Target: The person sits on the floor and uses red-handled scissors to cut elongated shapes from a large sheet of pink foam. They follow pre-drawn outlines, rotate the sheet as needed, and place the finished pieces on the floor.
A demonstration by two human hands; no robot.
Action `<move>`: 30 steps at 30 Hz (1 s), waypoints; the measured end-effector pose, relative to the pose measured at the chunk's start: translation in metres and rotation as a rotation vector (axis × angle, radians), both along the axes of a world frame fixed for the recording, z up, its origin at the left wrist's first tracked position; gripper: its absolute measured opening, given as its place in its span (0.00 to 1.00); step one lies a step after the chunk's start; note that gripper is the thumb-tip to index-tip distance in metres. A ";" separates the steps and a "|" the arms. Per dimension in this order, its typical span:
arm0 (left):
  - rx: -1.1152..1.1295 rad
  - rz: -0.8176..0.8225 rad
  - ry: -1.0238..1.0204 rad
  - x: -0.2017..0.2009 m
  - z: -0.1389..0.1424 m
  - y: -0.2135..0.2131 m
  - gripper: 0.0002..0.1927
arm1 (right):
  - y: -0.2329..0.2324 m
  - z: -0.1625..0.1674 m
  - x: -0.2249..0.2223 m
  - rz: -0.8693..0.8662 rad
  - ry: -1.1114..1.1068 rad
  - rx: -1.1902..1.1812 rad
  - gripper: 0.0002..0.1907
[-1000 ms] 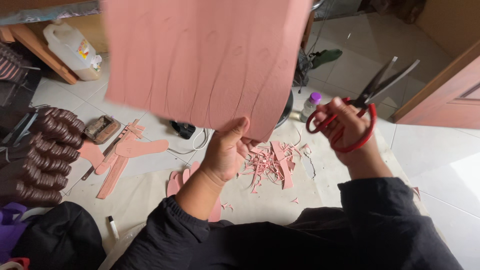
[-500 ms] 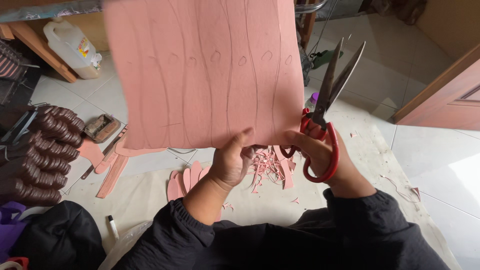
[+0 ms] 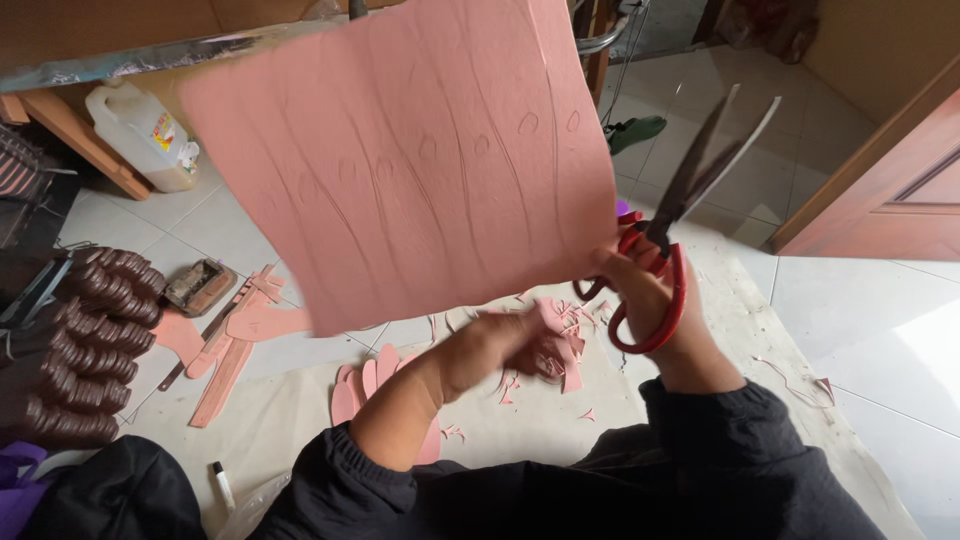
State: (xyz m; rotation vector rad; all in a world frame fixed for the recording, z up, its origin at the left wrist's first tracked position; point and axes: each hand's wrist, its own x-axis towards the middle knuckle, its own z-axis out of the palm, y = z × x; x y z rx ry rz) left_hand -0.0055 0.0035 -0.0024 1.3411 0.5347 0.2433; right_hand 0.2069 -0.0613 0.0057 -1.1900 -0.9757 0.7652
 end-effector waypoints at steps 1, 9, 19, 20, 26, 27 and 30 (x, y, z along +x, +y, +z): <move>0.009 -0.173 0.169 -0.001 0.001 -0.005 0.18 | 0.001 -0.001 0.004 -0.006 0.032 0.033 0.07; 1.676 0.725 -0.154 0.012 0.021 -0.025 0.20 | -0.016 -0.008 0.019 -0.010 -0.308 -0.044 0.08; 1.417 0.491 -0.180 0.005 0.023 0.001 0.20 | -0.029 0.011 0.005 -0.034 -0.396 -0.176 0.13; 1.400 0.501 -0.171 -0.002 0.024 0.006 0.20 | -0.032 0.015 0.010 0.072 -0.376 -0.161 0.15; 1.400 0.584 -0.199 -0.029 0.034 0.021 0.21 | -0.031 0.017 0.016 0.433 -0.717 -0.310 0.32; 1.392 0.582 -0.210 -0.029 0.035 0.020 0.21 | -0.034 0.015 0.013 0.513 -0.741 -0.326 0.34; 1.400 0.589 -0.199 -0.027 0.039 0.017 0.21 | -0.041 0.012 0.007 0.552 -0.664 -0.502 0.39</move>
